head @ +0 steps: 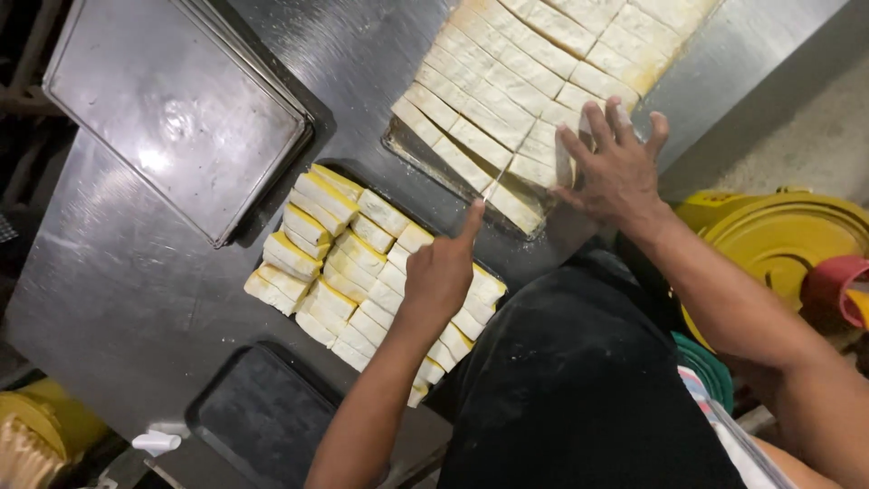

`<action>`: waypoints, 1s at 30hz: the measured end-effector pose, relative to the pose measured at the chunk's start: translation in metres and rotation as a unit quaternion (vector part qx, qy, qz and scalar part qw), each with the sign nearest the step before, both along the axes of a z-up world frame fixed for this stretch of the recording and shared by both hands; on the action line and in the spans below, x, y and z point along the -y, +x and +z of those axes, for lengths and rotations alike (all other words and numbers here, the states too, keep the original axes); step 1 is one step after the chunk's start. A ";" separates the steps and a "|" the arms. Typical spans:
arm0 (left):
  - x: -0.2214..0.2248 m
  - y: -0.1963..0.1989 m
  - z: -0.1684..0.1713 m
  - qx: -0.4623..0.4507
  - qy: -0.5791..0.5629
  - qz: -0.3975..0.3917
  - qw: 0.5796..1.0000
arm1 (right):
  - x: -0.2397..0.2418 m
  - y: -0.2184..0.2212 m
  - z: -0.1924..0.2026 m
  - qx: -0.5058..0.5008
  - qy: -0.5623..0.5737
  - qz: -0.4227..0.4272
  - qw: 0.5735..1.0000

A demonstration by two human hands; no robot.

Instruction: Slicing large sheets of bread dough into smaller rectangles and arranging them on a tray.

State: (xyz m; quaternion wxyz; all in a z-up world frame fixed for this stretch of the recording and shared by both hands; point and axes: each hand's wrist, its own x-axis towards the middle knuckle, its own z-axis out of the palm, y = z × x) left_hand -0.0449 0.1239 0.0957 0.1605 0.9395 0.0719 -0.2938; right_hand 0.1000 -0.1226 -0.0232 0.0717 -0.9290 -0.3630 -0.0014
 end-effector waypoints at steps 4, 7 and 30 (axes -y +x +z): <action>0.005 -0.003 -0.004 -0.015 0.002 0.000 1.000 | -0.016 -0.007 0.008 0.024 0.000 0.030 0.999; 0.005 -0.003 0.005 0.016 -0.003 0.001 1.000 | -0.027 -0.010 0.006 0.117 0.040 0.093 0.988; 0.004 0.004 0.029 0.005 0.004 0.003 1.000 | -0.047 -0.018 0.003 0.133 0.114 0.061 0.983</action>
